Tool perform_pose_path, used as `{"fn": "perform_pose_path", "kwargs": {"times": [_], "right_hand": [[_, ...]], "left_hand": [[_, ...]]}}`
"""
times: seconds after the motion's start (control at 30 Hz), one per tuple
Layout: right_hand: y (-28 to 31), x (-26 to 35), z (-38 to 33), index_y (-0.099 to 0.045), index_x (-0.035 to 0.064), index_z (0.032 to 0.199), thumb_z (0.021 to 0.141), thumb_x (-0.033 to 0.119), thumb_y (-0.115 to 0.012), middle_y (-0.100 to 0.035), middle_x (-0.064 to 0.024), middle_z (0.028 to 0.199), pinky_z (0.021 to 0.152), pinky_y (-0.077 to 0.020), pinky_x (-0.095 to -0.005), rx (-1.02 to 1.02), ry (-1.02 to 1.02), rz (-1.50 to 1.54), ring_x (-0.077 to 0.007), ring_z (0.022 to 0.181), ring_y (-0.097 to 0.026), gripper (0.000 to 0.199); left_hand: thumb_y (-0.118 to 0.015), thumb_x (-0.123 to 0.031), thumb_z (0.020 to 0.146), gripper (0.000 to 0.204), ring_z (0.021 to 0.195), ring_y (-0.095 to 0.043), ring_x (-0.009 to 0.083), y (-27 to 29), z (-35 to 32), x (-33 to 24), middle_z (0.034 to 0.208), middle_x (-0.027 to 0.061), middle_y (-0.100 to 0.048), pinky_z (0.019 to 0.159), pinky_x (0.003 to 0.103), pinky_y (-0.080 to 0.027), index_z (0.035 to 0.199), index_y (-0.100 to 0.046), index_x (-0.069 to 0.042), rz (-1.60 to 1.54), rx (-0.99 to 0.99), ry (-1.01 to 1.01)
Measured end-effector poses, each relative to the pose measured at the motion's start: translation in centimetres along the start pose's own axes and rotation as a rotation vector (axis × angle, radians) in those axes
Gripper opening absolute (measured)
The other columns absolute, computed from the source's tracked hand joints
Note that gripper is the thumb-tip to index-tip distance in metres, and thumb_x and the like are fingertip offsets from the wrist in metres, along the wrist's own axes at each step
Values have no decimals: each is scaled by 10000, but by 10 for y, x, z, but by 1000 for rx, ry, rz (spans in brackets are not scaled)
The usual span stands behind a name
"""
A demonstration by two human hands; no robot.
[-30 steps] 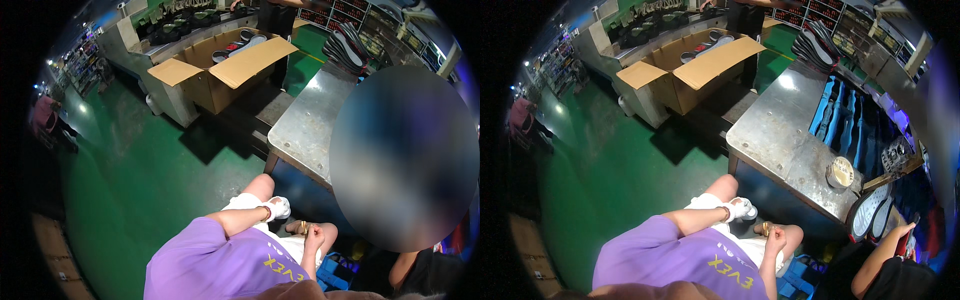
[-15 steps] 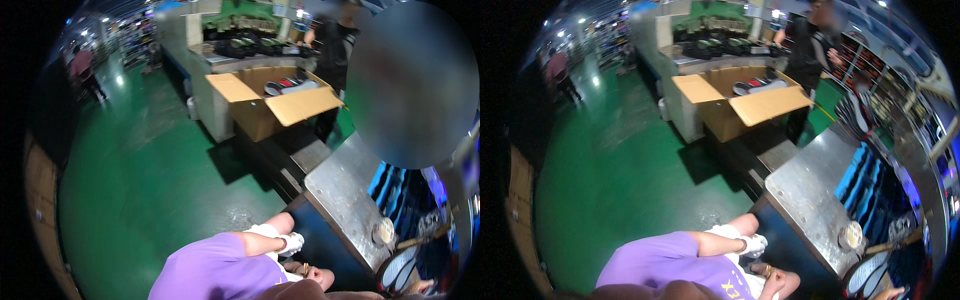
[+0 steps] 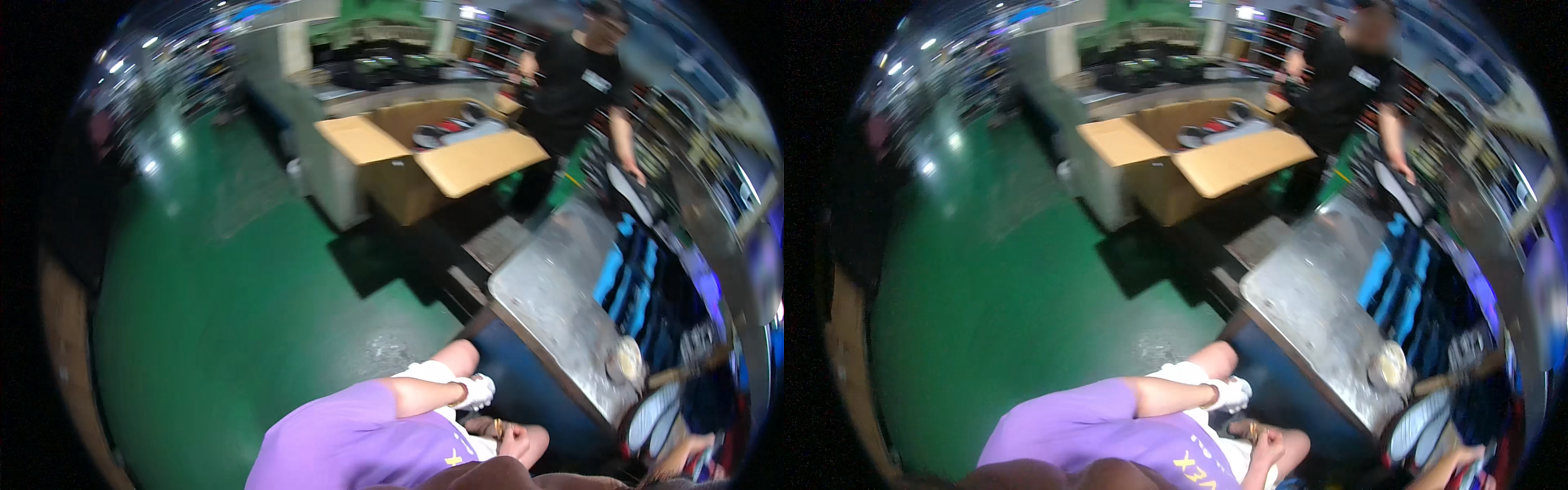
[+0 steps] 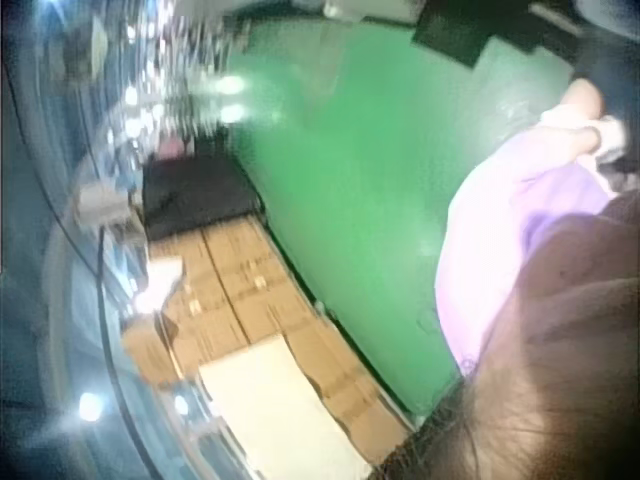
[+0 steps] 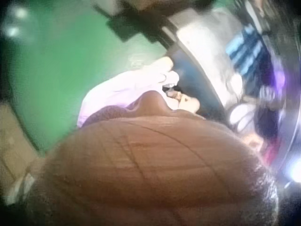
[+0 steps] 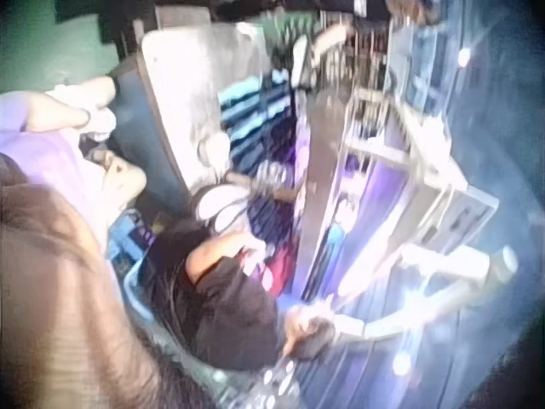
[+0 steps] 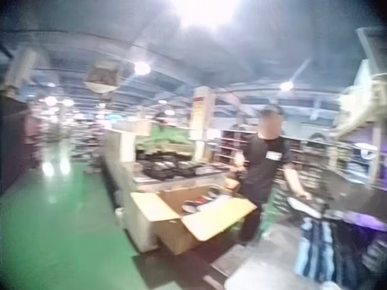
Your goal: The person applies a beige adhesive to the edges of black shoe soles using a small brush. They repeatedly dip the brush into a container and work on multiple soles, placing each treated sole on a metal table.
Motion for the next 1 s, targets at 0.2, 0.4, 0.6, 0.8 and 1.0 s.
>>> {"fn": "perform_pose_path", "kwargs": {"times": [0.2,0.4,0.6,0.8,1.0], "right_hand": [[11,8,-1,-732,12,840,800,223,-758,-728,-150,749,718,-571,-373,-44,-85,-169,-252,716,-716,217],[13,21,-5,-734,26,858,827,265,-749,-734,-155,759,719,-576,-371,-35,-87,-138,-271,728,-732,242],[14,25,-10,-738,26,871,844,251,-763,-737,-128,756,701,-570,-345,-6,-76,-141,-217,718,-727,228],[9,24,-12,-748,40,888,849,272,-754,-748,-124,781,716,-577,-345,30,-183,-95,-229,745,-743,235],[8,23,-5,-737,62,855,835,310,-747,-741,-130,782,731,-569,-372,22,-161,-67,-261,758,-739,249]], "left_hand": [[-551,-44,901,628,598,-611,217,4,-31,-41,865,145,-655,512,357,-499,1502,-370,-58,-70,-90,68],[-630,-100,858,409,604,-625,211,-1,-12,-19,780,117,-656,518,352,-496,1251,-540,-27,-81,-47,37],[-614,-186,865,177,678,-708,222,-1,-6,-14,750,93,-716,605,349,-554,806,-732,-68,291,1,1],[-681,-106,826,200,804,-699,244,4,16,15,934,98,-699,655,371,-620,1013,-696,-38,164,-11,76],[-707,-149,814,277,907,-743,274,13,54,46,980,156,-741,734,415,-641,1063,-744,-32,232,-56,72]]}}
Point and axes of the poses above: each hand's wrist, its own z-axis towards the middle knuckle, its own y-axis out of the back of the hand, x = y × z, the point moved 7 cm from there along z, towards the middle knuckle
